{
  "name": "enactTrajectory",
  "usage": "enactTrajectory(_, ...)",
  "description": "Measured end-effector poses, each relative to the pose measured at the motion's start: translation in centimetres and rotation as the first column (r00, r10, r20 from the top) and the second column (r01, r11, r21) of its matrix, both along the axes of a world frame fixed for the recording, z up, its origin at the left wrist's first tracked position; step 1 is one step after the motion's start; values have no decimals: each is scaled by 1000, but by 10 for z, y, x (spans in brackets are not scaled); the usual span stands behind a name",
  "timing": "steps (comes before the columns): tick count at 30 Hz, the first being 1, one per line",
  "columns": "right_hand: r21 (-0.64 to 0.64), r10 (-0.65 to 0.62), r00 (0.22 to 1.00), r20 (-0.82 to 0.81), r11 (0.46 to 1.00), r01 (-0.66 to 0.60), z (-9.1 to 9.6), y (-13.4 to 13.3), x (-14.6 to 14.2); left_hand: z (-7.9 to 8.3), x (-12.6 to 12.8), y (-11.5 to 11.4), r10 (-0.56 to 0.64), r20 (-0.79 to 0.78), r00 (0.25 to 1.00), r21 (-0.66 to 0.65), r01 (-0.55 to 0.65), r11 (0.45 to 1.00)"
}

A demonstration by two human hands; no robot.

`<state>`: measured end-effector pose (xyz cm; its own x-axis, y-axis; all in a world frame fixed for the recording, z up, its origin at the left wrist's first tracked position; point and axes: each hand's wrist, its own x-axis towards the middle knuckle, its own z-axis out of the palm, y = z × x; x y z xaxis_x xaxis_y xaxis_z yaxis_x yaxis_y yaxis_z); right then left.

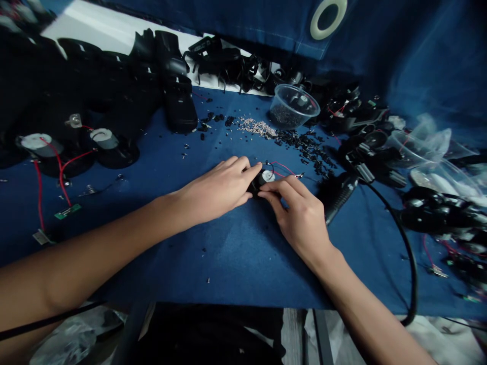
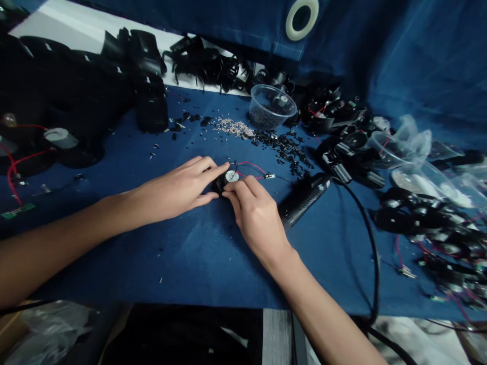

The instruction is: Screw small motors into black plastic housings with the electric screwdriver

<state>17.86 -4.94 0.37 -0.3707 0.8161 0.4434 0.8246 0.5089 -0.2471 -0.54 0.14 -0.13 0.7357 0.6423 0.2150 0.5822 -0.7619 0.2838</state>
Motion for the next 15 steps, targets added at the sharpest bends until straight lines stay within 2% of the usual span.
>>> enactTrajectory(15,-44,25,1000,3,999,-25,1,-4,-1,0,0,1,-3,-3,1000,-2,3,1000)
